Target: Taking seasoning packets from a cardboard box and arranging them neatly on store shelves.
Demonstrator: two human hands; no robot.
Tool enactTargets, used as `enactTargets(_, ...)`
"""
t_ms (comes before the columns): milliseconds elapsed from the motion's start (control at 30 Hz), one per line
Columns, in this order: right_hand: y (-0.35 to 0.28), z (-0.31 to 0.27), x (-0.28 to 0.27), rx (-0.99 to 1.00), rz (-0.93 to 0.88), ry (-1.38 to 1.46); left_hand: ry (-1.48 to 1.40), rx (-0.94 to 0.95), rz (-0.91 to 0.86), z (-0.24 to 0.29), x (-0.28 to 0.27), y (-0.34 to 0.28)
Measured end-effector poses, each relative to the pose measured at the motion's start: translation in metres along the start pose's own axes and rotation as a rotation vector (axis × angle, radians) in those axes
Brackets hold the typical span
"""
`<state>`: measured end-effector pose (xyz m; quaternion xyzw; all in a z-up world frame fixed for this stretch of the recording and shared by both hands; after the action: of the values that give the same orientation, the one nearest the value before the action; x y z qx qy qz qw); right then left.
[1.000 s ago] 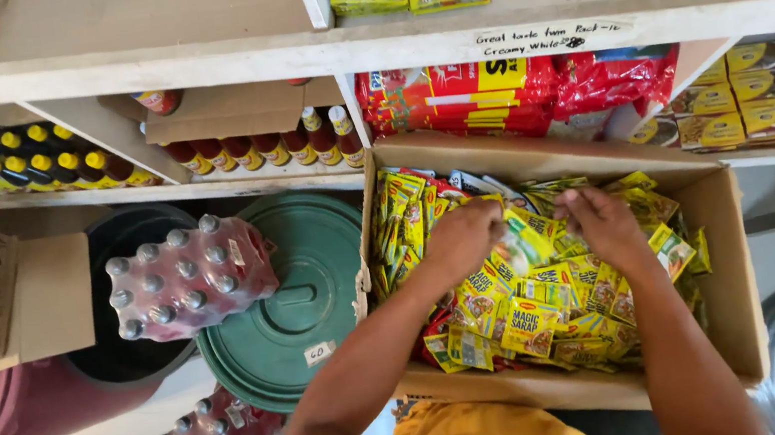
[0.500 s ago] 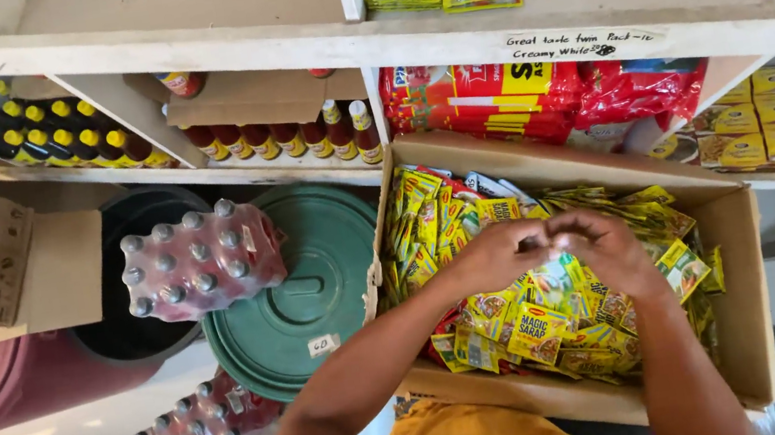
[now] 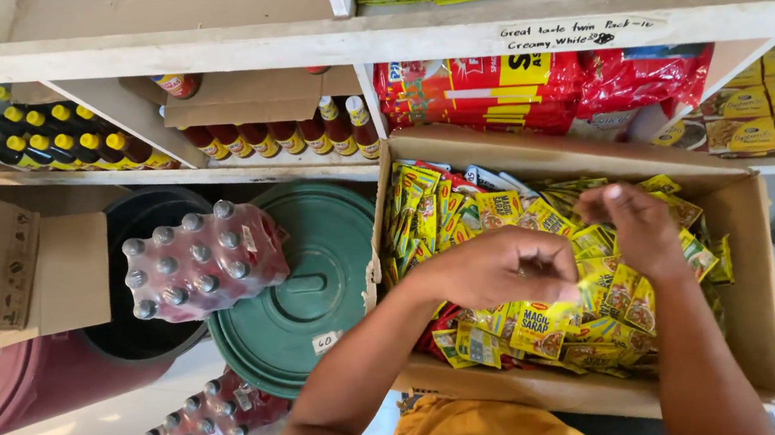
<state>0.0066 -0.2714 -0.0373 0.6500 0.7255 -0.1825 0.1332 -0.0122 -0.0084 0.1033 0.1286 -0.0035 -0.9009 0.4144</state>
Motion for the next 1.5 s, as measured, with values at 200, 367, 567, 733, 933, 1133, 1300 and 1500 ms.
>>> enactTargets(200,-0.001,0.012,-0.005,0.019,0.098,0.031,0.538,-0.175,0.008,-0.032,0.012,0.010)
enactTargets(367,-0.019,-0.024,0.005,0.318,0.017,-0.157,0.004,-0.110,-0.389,-0.022,0.034,-0.005)
enactTargets(567,-0.016,-0.035,0.005,-0.106,-0.031,-0.156,0.677,-0.161,0.107,-0.051,0.027,0.008)
enactTargets(733,-0.019,-0.057,0.019,-0.285,-0.194,-0.115,0.334,-0.097,0.157,-0.043,0.031,0.008)
enactTargets(933,-0.017,-0.034,0.022,0.088,-0.197,-0.272,-0.018,-0.070,0.307,-0.066,0.024,0.003)
enactTargets(1133,-0.008,-0.007,0.025,0.090,-0.247,-0.078,-0.255,-0.082,0.384,-0.091,0.019,0.002)
enactTargets(1300,-0.009,-0.007,0.020,0.190,-0.130,0.147,-0.634,-0.293,0.553,-0.111,0.019,0.003)
enactTargets(1500,-0.013,-0.033,0.025,0.298,-0.032,0.385,-0.953,-0.238,0.554,-0.115,0.020,-0.003)
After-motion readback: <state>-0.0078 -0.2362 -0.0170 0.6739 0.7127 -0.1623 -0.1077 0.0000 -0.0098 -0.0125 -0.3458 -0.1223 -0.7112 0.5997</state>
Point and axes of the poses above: each hand's wrist, its own y-axis towards the middle knuckle, its own x-axis out of the palm, z = x × y, the point moved 3 cm from there along y, towards the middle knuckle, and after that the axes turned 15 degrees about -y, right-handed, at the moved point
